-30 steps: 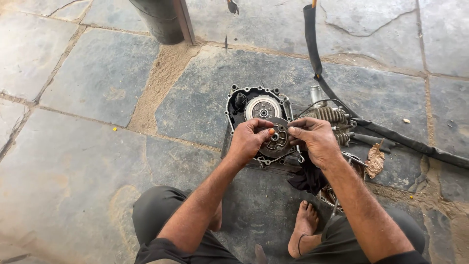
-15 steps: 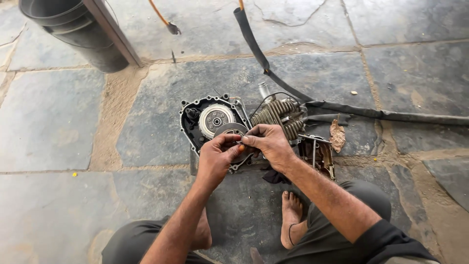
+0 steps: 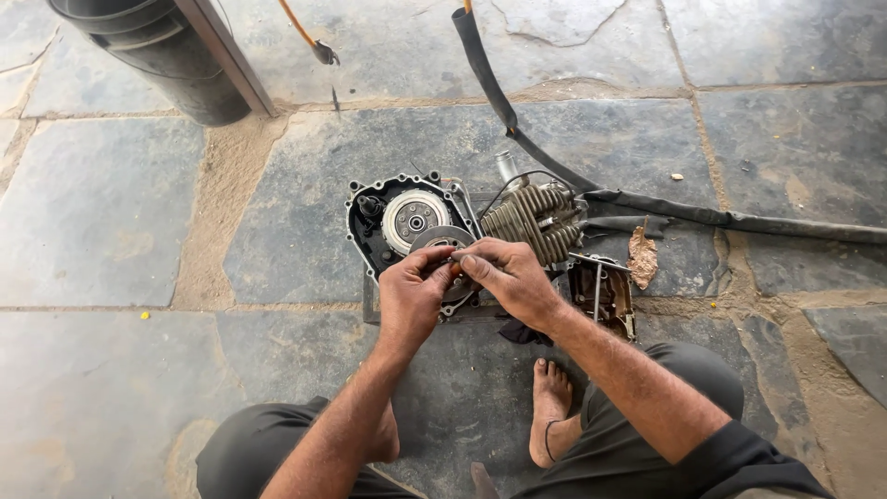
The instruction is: Repairing and assembling components of a motorcycle engine.
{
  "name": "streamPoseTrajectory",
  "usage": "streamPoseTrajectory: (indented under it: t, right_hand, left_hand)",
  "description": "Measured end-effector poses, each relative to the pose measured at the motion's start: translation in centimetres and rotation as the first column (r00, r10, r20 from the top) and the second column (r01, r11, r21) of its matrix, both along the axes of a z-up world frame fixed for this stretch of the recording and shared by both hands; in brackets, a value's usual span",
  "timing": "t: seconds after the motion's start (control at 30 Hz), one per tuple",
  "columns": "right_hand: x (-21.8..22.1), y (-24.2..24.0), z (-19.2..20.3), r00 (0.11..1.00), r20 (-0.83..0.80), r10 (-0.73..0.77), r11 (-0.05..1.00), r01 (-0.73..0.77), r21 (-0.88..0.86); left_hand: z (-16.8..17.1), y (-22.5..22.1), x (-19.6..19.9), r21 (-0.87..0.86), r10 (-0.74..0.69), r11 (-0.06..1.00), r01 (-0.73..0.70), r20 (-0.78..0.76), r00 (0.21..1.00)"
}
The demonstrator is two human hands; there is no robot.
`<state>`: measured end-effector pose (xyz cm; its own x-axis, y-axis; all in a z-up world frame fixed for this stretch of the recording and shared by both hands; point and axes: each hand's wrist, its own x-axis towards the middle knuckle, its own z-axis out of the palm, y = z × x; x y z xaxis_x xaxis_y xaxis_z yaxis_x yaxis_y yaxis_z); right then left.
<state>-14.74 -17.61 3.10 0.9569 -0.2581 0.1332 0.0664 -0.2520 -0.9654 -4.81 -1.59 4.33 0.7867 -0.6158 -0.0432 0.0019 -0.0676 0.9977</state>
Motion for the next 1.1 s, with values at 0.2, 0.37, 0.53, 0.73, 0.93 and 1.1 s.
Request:
streamPoseTrajectory:
  t: [0.2,0.37,0.53,0.73,0.93,1.1]
  right_hand:
    - [-0.1,0.9,1.1,0.993,-0.074,0.091,0.98,-0.102,-0.17]
    - [-0.2,0.9,0.7,0.985,-0.053,0.164,0.965,-0.149,0.218]
    - [0.0,1.3,0.3,0.976,-0.06,0.212,0.946,-0.189,0.264]
    - [0.1,1.7,0.2,0.974,-0.04,0.221,0.906,-0.19,0.378]
    - [1.2,-1.2,0.4,0.977,-0.149,-0.152,0.987,0.144,-0.064]
    - [0.0,-2.8,-0.3,0.962,-0.052,-0.268,0.869,0.218,-0.444]
  left_hand:
    - [-1.2,0.2,0.8,-0.098,0.031,0.995,-0.031,-0.002,1.0]
    - [-2.5,0.6,1.2,-0.259,-0.01,0.962,-0.082,-0.336,0.942]
    - [-3.0,1.0,1.3,-0.281,-0.015,0.951,-0.133,-0.469,0.883]
    - [-4.3,0.7,1.0,-0.378,-0.032,0.902,-0.208,-0.539,0.841]
    - [-3.4,0.8,3.6,-0.299,0.104,0.888,-0.349,-0.608,0.787]
    - [-4.4,2.3,3.5,-0.398,0.057,0.854,-0.334,-0.567,0.822]
